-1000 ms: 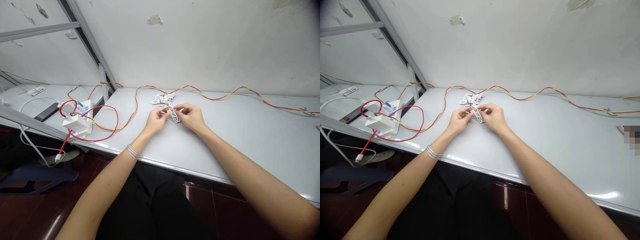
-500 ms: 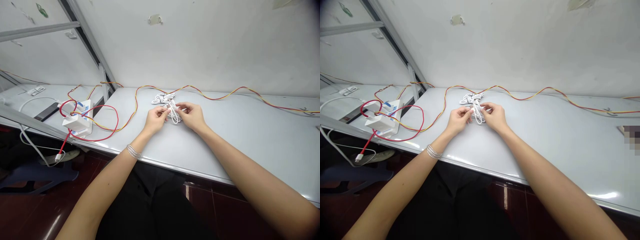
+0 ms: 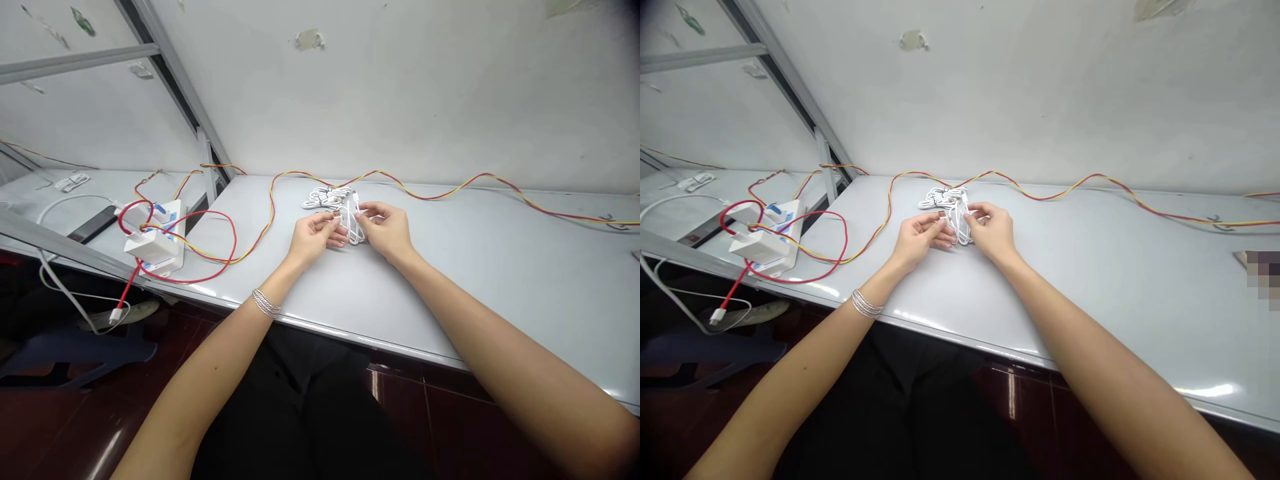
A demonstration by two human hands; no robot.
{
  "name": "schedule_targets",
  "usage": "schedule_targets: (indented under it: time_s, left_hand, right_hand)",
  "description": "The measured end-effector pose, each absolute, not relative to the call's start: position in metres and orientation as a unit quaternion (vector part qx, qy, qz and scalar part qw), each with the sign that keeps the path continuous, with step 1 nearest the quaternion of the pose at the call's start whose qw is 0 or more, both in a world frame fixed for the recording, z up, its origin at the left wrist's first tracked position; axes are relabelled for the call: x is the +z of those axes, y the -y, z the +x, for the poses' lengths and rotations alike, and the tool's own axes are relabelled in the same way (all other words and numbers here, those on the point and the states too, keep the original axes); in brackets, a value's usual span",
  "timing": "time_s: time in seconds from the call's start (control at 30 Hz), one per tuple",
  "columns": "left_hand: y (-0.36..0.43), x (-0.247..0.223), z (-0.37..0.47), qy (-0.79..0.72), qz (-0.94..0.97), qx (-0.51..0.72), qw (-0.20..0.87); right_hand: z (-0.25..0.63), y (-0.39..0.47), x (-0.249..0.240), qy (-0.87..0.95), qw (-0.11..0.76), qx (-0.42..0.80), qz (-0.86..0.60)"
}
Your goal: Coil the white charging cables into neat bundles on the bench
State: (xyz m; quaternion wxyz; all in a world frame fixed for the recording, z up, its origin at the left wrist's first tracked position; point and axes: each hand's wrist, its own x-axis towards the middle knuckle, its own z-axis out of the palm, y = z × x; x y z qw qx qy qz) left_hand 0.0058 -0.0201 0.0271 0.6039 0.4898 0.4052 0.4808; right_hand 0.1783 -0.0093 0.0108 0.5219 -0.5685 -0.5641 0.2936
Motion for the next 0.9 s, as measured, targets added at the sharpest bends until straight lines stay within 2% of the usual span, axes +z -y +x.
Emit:
schedule_targets:
  time_s: [0.27, 0.5, 0.73, 0.9]
  left_hand:
    - [0.019, 0.023, 0.005, -0.392, 0.493, 0.485, 0.607]
    - [0.018, 0.022, 0.006, -0.406, 0.492, 0.484, 0.599]
    - [0.018, 0.025, 0.004, -0.424, 0.534, 0.487, 0.546]
    - [0.017, 0.028, 0.003, -0.433, 0.514, 0.49, 0.555]
  right_hand:
    - [0.175, 0.012, 0.013, 0.659, 0.511, 0.252, -0.491]
    - [0.176, 0.014, 0.017, 0.681, 0.489, 0.217, -0.501]
    - [0.173, 0.017, 0.022, 0.679, 0.465, 0.218, -0.524]
    - [0.173, 0.018, 0.02, 0.683, 0.456, 0.218, -0.527]
